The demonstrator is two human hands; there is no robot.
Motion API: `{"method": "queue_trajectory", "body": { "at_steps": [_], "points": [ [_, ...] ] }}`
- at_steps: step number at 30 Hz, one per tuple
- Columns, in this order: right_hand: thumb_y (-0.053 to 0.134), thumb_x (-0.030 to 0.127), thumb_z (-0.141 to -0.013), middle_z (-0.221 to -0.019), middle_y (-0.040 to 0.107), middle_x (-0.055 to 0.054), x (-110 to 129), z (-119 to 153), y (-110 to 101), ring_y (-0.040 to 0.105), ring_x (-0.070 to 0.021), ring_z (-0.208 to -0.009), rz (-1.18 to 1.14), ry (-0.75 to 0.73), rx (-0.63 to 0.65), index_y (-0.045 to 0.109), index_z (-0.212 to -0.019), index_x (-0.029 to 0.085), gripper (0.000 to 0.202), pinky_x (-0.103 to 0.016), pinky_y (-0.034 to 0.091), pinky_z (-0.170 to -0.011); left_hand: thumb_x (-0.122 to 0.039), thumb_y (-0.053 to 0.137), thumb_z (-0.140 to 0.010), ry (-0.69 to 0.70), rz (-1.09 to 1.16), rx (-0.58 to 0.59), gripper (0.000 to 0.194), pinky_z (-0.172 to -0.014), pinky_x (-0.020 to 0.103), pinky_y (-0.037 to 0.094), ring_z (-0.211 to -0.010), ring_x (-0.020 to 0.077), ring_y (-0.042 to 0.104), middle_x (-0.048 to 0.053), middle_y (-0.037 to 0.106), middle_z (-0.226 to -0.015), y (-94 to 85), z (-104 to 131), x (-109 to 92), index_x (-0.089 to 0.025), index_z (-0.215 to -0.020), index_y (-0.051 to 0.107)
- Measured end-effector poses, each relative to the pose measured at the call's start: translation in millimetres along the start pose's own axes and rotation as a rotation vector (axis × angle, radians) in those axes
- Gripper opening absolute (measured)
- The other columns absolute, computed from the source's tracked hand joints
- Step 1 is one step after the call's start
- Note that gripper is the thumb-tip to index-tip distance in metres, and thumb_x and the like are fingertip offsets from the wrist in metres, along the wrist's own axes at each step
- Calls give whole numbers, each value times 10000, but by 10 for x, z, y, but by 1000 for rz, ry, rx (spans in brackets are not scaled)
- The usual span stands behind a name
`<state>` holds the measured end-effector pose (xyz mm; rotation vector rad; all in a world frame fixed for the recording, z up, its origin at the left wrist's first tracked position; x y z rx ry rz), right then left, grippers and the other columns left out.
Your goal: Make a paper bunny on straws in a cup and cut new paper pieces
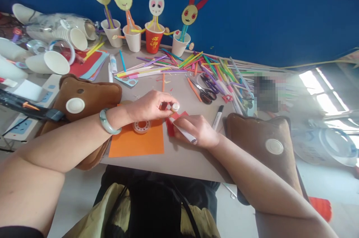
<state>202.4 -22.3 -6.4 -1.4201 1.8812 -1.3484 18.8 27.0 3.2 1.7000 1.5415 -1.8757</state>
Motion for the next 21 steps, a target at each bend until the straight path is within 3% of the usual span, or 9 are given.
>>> {"method": "queue_trajectory", "body": {
  "at_steps": [8,11,16,21],
  "points": [
    [396,258,-1006,-759,587,-41,-11,59,71,493,-139,-601,-2,-34,92,560,-887,173,221,-281,350,-569,-207,639,-810,6,-20,-3,160,-716,229,493,-812,136,647,38,755,-970,4,1,6,-188,-938,733],
    [373,275,-1017,-794,605,-58,-6,57,75,512,-150,-622,12,-47,87,567,-930,165,240,-284,362,-577,-198,635,-806,10,-21,-2,158,-713,228,490,-805,135,646,36,752,-958,4,-2,8,-189,-931,732],
    [398,160,-966,-790,599,-50,23,24,64,494,-146,-618,66,-50,70,575,-951,149,178,-284,352,-578,-199,634,-810,20,-29,0,164,-687,221,477,-767,125,631,27,747,-925,4,-3,11,-190,-941,731],
    [386,214,-985,-764,575,-44,44,-3,52,458,-149,-610,83,-70,48,571,-890,155,216,-294,345,-572,-199,658,-801,10,-68,-21,150,-688,225,476,-703,112,602,11,740,-868,0,2,10,-197,-930,736]
  ]
}}
Point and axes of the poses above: each hand's wrist, its own z-axis away from the middle knuckle, its own y-axis out of the palm, x = y × z, the point moved 3 cm from there along -z, towards the middle knuckle
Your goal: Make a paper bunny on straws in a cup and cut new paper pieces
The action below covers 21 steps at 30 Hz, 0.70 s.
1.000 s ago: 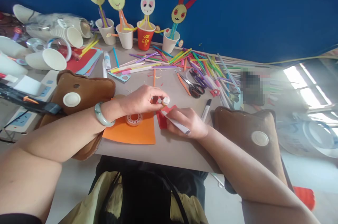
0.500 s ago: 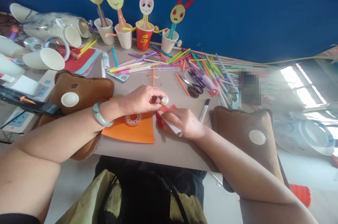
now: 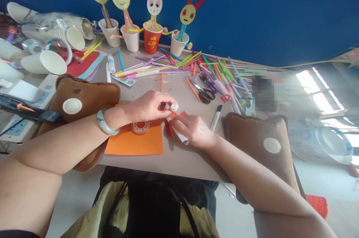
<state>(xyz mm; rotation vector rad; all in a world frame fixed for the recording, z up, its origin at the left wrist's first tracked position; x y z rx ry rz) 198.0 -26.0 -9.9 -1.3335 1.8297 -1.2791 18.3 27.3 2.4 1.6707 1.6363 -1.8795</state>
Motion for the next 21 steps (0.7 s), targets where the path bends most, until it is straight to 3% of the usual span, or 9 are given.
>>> {"method": "queue_trajectory", "body": {
  "at_steps": [6,21],
  "points": [
    [395,181,-963,-705,528,-14,-3,-10,-30,400,-136,-575,-42,-8,-20,534,-802,184,212,-287,324,-566,-171,656,-797,20,-10,-5,154,-672,219,469,-683,102,594,5,738,-858,3,1,2,-198,-924,739],
    [499,150,-889,-628,532,29,-38,-9,-61,429,-101,-524,-68,114,-93,495,-771,206,130,-254,293,-509,-172,665,-817,87,21,-11,139,-695,208,474,-733,108,623,21,744,-889,14,5,27,-183,-938,731]
  ]
}}
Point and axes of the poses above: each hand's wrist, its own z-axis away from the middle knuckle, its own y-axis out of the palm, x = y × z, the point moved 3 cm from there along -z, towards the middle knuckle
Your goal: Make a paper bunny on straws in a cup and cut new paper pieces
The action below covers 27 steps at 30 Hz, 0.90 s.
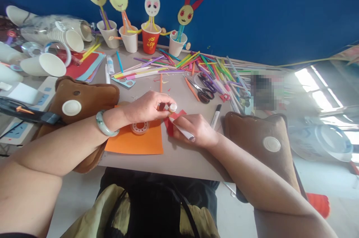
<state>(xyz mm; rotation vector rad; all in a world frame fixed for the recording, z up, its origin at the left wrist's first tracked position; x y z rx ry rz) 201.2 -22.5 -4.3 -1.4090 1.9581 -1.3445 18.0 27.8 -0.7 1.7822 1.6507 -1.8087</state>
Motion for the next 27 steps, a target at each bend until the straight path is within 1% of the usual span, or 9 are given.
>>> {"method": "queue_trajectory", "body": {
  "at_steps": [5,8,11,23,27],
  "points": [
    [494,198,-922,-665,601,0,-56,22,-9,514,-110,-563,-31,71,44,550,-854,193,89,-241,339,-535,-178,668,-812,36,-27,4,160,-672,205,455,-706,103,601,17,737,-878,1,1,13,-183,-961,728],
    [506,232,-920,-696,633,-17,-101,37,-13,546,-121,-588,-78,147,71,562,-872,193,83,-238,365,-554,-164,661,-800,8,-28,4,190,-650,204,442,-669,98,577,9,728,-845,-3,-7,2,-184,-975,732],
    [515,241,-902,-705,637,-23,-132,42,-18,543,-120,-573,-110,203,58,568,-876,193,76,-237,373,-553,-175,659,-801,-15,-17,14,181,-635,201,433,-650,94,560,2,718,-819,-2,-11,-18,-182,-965,735],
    [508,213,-868,-683,618,-11,-139,23,-16,524,-114,-548,-158,223,26,556,-876,201,50,-234,371,-548,-181,641,-775,-85,-62,7,206,-637,218,438,-657,109,576,18,728,-807,6,-5,-25,-168,-957,736],
    [507,220,-867,-687,624,-11,-140,25,-10,529,-116,-554,-150,236,33,558,-878,204,54,-234,375,-555,-185,641,-770,-84,-70,7,211,-626,218,429,-643,105,564,12,718,-786,6,-4,-44,-165,-959,733]
  ]
}}
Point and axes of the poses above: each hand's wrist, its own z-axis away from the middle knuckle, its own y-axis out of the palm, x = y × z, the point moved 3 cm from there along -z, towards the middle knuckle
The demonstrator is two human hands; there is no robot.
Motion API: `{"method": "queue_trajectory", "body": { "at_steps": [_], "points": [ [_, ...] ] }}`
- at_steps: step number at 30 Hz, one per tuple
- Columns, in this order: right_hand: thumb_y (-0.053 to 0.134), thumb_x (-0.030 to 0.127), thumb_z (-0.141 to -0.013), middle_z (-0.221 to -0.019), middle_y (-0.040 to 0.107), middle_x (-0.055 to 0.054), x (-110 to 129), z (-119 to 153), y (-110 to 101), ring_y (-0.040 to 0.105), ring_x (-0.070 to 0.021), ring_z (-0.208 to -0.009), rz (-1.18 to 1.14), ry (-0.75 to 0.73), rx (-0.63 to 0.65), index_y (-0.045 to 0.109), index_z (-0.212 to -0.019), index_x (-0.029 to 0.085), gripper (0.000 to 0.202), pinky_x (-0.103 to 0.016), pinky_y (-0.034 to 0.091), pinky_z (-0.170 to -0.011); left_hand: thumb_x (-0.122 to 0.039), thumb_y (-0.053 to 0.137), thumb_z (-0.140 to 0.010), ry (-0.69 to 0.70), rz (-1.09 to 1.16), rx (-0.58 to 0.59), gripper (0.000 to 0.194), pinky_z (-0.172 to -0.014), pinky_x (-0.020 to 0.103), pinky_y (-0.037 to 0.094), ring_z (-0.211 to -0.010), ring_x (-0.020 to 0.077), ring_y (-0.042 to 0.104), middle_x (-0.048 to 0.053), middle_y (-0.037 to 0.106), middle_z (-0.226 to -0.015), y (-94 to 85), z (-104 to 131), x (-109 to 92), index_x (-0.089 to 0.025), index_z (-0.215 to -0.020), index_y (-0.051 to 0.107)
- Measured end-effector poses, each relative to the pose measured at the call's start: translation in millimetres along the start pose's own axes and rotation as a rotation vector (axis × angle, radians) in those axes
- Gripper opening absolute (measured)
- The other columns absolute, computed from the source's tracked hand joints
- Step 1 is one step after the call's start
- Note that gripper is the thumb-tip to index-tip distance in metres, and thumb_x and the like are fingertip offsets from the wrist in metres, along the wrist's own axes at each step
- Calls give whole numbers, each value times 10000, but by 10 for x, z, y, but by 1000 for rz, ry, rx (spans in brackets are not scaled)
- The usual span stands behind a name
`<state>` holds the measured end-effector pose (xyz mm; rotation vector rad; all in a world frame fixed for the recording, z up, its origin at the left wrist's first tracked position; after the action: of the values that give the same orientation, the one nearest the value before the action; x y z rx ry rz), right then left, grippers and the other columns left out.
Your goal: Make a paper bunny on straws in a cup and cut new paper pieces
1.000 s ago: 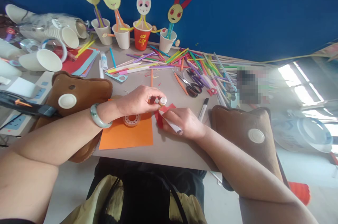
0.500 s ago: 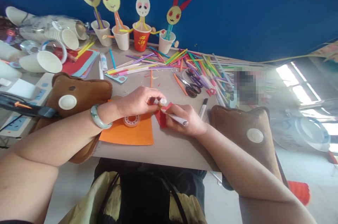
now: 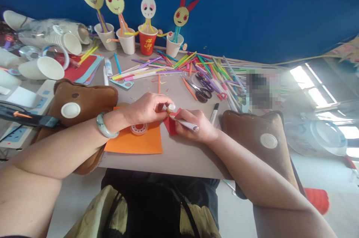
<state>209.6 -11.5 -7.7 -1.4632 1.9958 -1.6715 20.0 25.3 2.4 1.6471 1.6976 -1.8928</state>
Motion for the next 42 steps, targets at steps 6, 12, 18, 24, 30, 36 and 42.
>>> {"method": "queue_trajectory", "body": {
  "at_steps": [6,12,18,24,30,36,42],
  "points": [
    [514,209,-849,-698,643,-13,-10,7,11,548,-119,-555,-20,21,3,571,-881,206,66,-238,383,-558,-185,636,-757,1,-17,-1,186,-623,212,426,-640,101,562,3,717,-783,-3,2,3,-174,-918,731],
    [582,254,-774,-627,625,7,-112,-53,-60,530,-116,-515,-221,321,-171,538,-747,208,69,-235,406,-518,-186,649,-747,37,-71,-16,162,-600,215,410,-620,98,549,-13,669,-707,-26,-8,3,-175,-884,736],
    [604,229,-770,-570,577,32,-237,-169,-85,539,-116,-493,-562,627,-315,567,-792,189,59,-224,425,-469,-202,659,-748,35,-70,6,175,-619,227,430,-651,111,561,-3,665,-737,-41,-16,7,-165,-899,739],
    [571,211,-877,-535,511,58,-340,-367,-38,452,-73,-431,-743,617,-292,513,-719,185,170,-224,479,-495,-267,664,-773,114,-103,-48,174,-782,259,485,-831,143,600,36,631,-948,-46,-13,-7,-170,-892,746],
    [588,259,-950,-557,564,45,-337,-618,-2,533,-87,-465,-680,554,23,520,-761,182,215,-192,427,-448,-313,713,-765,65,-40,-7,184,-571,219,383,-603,96,496,-14,578,-678,-61,-34,15,-149,-840,748],
    [598,295,-970,-548,554,47,-366,-808,70,521,-68,-498,-570,486,279,479,-705,188,309,-163,375,-446,-326,722,-779,-21,67,33,201,-467,220,260,-472,60,333,-72,436,-508,-54,-27,23,-153,-873,765],
    [551,276,-978,-554,510,70,-421,-930,113,451,-44,-489,-516,299,433,511,-714,170,287,-158,331,-472,-336,738,-777,-37,66,24,198,-444,224,226,-449,54,290,-84,385,-475,-61,-38,-25,-164,-869,769]
  ]
}}
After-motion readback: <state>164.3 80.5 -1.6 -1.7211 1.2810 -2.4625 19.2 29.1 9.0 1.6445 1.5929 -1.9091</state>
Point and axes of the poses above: each hand's wrist, its own z-axis away from the middle knuckle, its own y-axis out of the palm, x = y × z, the point moved 3 cm from there along -z, towards the middle knuckle
